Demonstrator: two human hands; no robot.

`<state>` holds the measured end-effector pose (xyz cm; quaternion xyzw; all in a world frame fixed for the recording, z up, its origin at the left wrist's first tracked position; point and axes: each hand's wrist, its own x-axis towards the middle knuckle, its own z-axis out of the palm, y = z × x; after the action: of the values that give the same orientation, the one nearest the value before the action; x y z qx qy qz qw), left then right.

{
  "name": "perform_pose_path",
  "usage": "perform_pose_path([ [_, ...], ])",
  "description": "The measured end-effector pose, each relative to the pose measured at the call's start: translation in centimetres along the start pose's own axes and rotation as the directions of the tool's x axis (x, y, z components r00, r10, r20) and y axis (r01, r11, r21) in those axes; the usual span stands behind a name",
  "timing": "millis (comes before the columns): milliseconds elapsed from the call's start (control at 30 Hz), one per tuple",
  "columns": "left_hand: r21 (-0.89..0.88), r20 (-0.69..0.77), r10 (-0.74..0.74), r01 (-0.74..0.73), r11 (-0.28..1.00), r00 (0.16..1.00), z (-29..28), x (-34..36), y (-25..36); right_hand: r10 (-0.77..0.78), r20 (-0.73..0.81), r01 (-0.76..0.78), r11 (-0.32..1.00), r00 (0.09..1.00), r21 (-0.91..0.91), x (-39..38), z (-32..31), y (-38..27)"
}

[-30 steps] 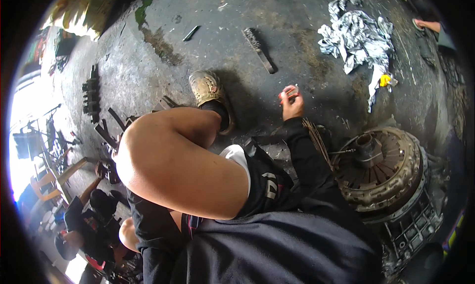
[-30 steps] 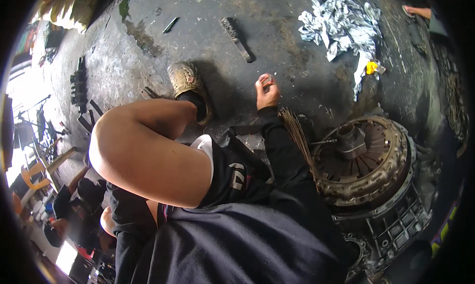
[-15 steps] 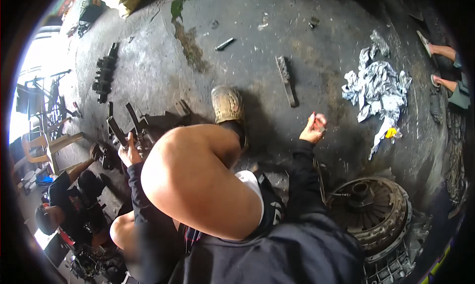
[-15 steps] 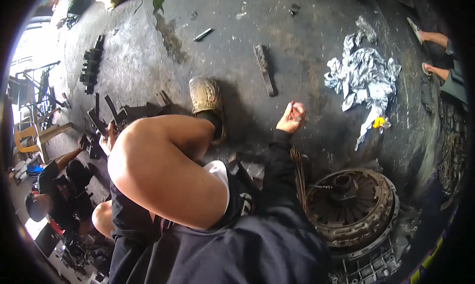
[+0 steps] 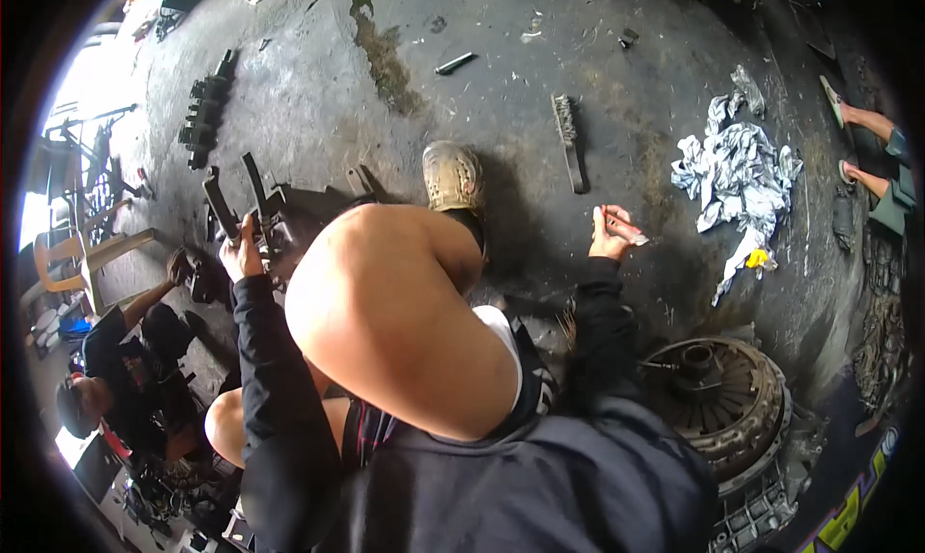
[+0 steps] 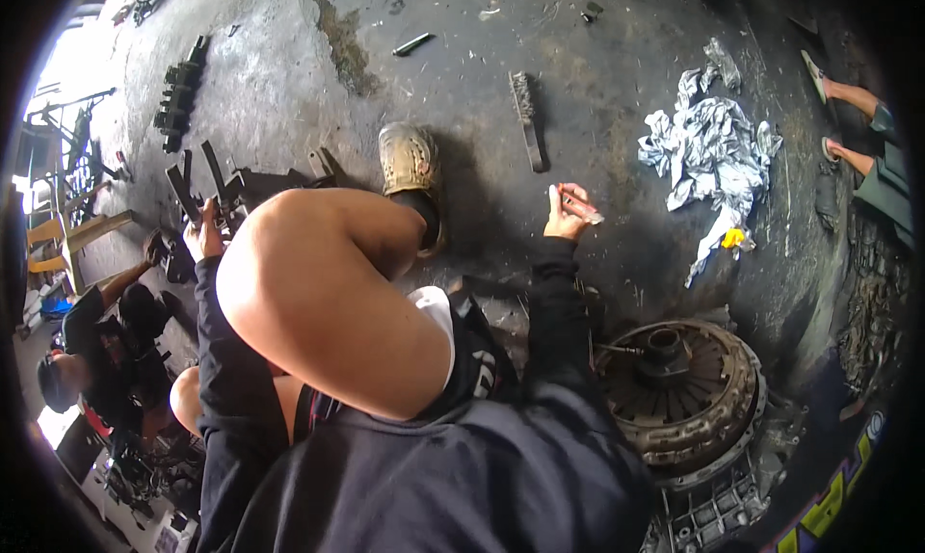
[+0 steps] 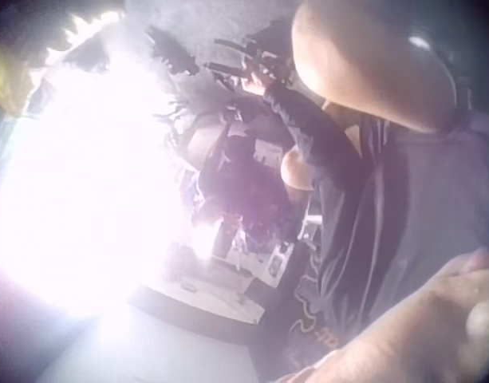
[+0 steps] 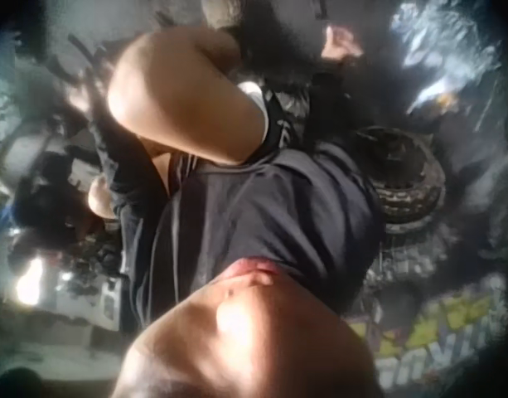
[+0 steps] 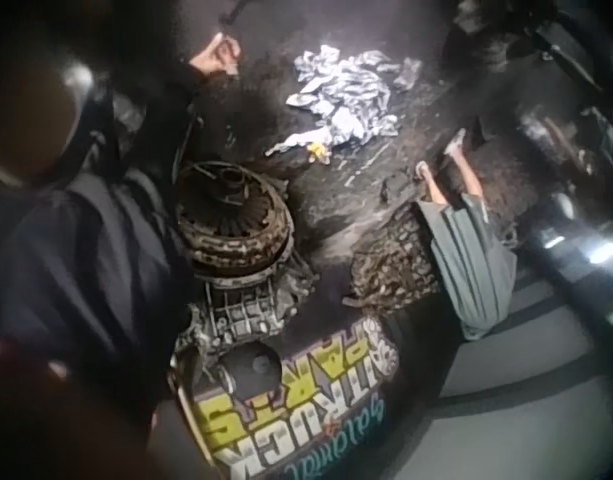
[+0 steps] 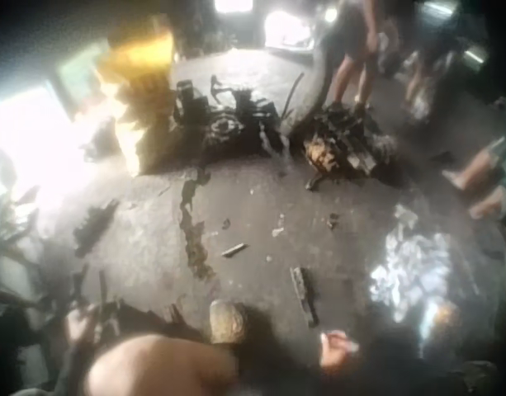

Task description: The person holds a mechanical component and uses a metal file to scrape its surfaces while sitting on a chair.

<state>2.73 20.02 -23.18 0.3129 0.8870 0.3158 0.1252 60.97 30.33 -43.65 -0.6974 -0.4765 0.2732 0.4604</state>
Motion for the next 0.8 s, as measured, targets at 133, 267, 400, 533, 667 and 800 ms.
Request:
perform_pose_path([
  [133, -0.104, -0.071, -0.039, 0.031, 0.994, 0.997, -0.7, 0.9, -3.1, 0.285, 0.32, -0.426, 0.678, 0.904, 0.599, 0.6, -1.0, -7.2],
  [267, -0.237, -0.096, -0.054, 0.029, 0.971, 0.994, -0.2, 0.9, -4.4, 0.265, 0.495, -0.534, 0.644, 0.827, 0.548, 0.3, -1.3, -13.0],
  [400, -0.4, -0.114, -0.038, -0.011, 0.916, 0.993, 0.2, 1.0, -5.3, 0.325, 0.593, -0.666, 0.498, 0.737, 0.555, -0.9, 0.0, -19.6],
  [533, -0.41, -0.121, 0.084, -0.127, 0.903, 0.989, 0.3, 1.1, -5.4, 0.168, 0.675, -0.64, 0.541, 0.718, 0.546, -1.3, 0.8, -23.9],
  [667, -0.328, -0.149, 0.049, -0.096, 0.94, 0.988, -0.4, 0.2, -4.6, 0.023, 0.785, -0.682, 0.511, 0.619, 0.523, -2.3, 1.9, -28.6],
  [800, -0.282, -0.189, 0.016, -0.07, 0.957, 0.982, -0.8, -0.5, -3.2, -0.125, 0.806, -0.526, 0.697, 0.579, 0.486, -3.3, 3.3, -32.6],
])
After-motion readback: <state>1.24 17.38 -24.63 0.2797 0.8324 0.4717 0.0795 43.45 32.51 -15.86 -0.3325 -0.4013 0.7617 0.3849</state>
